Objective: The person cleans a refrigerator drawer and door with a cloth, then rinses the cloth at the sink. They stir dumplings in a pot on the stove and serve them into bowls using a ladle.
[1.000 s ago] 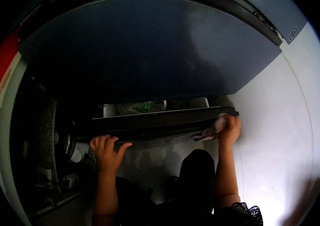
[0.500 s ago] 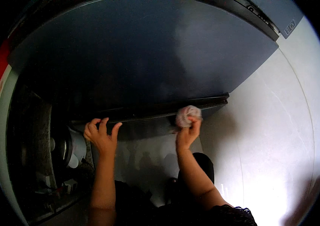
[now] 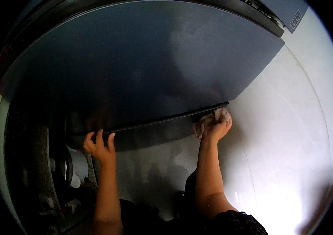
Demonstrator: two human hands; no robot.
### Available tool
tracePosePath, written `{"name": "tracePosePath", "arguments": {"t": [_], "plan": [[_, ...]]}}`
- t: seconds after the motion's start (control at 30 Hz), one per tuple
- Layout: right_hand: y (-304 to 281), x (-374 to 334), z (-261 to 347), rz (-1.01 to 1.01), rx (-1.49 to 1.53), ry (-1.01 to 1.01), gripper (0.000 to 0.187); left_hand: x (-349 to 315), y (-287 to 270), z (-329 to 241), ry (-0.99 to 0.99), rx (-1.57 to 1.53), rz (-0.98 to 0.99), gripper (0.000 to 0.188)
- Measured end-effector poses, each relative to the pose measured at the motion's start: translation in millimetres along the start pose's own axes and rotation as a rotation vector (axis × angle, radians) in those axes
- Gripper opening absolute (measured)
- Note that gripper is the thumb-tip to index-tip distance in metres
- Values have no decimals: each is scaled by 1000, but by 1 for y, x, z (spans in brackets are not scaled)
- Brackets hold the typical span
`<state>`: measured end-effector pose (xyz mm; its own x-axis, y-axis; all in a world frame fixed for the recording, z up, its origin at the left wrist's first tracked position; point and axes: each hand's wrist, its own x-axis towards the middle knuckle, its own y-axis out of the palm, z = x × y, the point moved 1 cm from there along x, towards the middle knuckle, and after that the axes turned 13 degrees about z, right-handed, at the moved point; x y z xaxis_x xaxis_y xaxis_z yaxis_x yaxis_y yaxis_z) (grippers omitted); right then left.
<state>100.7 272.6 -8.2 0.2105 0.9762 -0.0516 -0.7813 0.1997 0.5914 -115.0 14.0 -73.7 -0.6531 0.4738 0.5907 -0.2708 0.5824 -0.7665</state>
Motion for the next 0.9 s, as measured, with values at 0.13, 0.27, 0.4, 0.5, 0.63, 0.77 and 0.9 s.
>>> {"name": "tracePosePath", "arguments": {"t": [0.13, 0.27, 0.4, 0.5, 0.63, 0.77, 0.9], "plan": [[-15, 32, -66, -67, -959, -265, 48, 5, 1, -6, 42, -27, 48, 42], [1, -108, -129, 280, -1045, -394, 59, 0, 7, 3, 8, 4, 58, 41], [-52, -108, -167, 792, -1073, -732, 61, 2, 6, 12, 78, 2, 34, 43], [-66, -30, -161, 707, -1125, -1211, 61, -2, 10, 22, 60, 18, 31, 42], [-60, 47, -137, 238, -696, -604, 68, -3, 14, 24, 59, -26, 20, 42], [-81, 87, -142, 118, -301, -223, 61, 0, 17, 20, 64, -31, 27, 42], [-49, 59, -114, 112, -316, -276, 61, 5, 11, 11, 52, -19, 18, 41]]}}
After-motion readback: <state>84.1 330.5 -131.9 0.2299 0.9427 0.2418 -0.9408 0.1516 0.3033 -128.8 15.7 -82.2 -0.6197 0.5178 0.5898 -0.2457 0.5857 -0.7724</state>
